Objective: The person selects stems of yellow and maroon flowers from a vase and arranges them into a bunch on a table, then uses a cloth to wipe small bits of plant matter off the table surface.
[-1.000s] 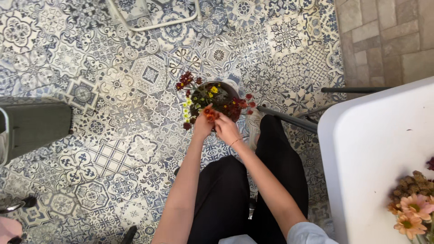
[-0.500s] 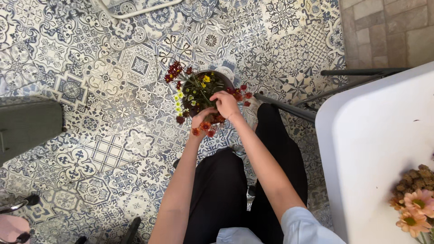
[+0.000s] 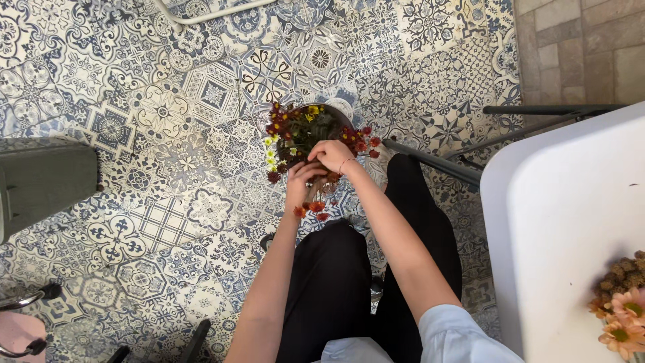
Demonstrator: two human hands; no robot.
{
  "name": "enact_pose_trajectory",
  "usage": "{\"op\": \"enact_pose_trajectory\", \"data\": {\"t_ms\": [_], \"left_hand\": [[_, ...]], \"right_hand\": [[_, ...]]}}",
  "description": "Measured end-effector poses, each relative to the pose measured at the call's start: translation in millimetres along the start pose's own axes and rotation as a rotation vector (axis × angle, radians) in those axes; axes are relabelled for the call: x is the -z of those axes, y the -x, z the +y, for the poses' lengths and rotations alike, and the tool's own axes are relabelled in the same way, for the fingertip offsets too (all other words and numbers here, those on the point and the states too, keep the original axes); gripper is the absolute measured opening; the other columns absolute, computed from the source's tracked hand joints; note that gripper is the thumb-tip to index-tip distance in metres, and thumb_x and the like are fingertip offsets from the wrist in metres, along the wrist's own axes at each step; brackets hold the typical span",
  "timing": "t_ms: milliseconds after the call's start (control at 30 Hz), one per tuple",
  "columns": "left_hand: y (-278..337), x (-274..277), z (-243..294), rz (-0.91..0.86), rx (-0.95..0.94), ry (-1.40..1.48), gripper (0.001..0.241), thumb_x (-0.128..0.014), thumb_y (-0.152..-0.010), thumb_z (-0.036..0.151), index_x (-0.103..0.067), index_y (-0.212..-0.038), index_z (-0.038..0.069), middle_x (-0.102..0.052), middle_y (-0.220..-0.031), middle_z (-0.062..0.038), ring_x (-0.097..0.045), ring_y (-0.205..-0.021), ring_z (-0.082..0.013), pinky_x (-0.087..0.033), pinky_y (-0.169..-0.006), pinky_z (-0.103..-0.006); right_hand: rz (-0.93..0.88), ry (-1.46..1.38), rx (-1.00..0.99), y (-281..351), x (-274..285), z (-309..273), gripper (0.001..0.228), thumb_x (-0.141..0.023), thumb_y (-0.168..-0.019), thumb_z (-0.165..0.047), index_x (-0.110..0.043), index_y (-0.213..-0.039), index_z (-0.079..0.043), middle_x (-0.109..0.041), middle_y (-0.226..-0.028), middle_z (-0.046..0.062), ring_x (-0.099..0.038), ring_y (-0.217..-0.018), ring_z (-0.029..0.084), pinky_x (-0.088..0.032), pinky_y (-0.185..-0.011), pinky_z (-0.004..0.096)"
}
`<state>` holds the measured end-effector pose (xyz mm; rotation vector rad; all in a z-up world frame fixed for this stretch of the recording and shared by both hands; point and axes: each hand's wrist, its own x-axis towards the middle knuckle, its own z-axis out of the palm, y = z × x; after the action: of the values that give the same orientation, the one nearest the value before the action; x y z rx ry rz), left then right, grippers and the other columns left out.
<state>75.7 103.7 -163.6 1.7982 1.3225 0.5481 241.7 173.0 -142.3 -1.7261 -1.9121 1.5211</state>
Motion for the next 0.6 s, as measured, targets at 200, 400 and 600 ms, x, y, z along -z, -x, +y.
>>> {"op": "enact_pose_trajectory", "data": {"t_ms": [200, 400, 600], "left_hand": [[-12, 16, 30, 0.447, 0.033, 0.41, 0.027, -0.063, -0.093, 0.047, -0.077, -0.099, 0.025, -0.071, -0.109, -0.002, -0.057, -0.113, -0.0254, -0.03, -0.109, -0.0396], [-28, 90, 91, 0.567, 0.296, 0.697, 0.022, -0.07, -0.091, 0.014, -0.061, -0.11, 0.005, -0.063, -0.113, -0.013, -0.068, -0.099, -0.028, -0.054, -0.09, -0.0453], [1, 127, 85, 0.512, 0.335, 0.73, 0.021, -0.059, -0.1, 0.021, -0.066, -0.114, 0.008, -0.066, -0.108, -0.014, -0.067, -0.096, -0.0261, -0.055, -0.089, -0.0434]], "right_hand": [[0.118, -0.156, 0.187, 17, 35, -26, 0.049, -0.041, -0.084, 0.007, -0.077, -0.098, -0.024, -0.071, -0.112, 0.004, -0.062, -0.11, 0.035, -0.048, -0.096, 0.048], [0.118, -0.318, 0.362, 27, 37, -79, 0.054, -0.038, -0.086, 0.014, -0.074, -0.109, -0.018, -0.07, -0.118, 0.004, -0.061, -0.115, 0.027, -0.046, -0.1, 0.043], [0.152, -0.505, 0.354, 64, 26, -128, 0.055, -0.036, -0.09, 0.016, -0.065, -0.128, -0.013, -0.066, -0.125, 0.01, -0.057, -0.121, 0.032, -0.047, -0.099, 0.043]]}}
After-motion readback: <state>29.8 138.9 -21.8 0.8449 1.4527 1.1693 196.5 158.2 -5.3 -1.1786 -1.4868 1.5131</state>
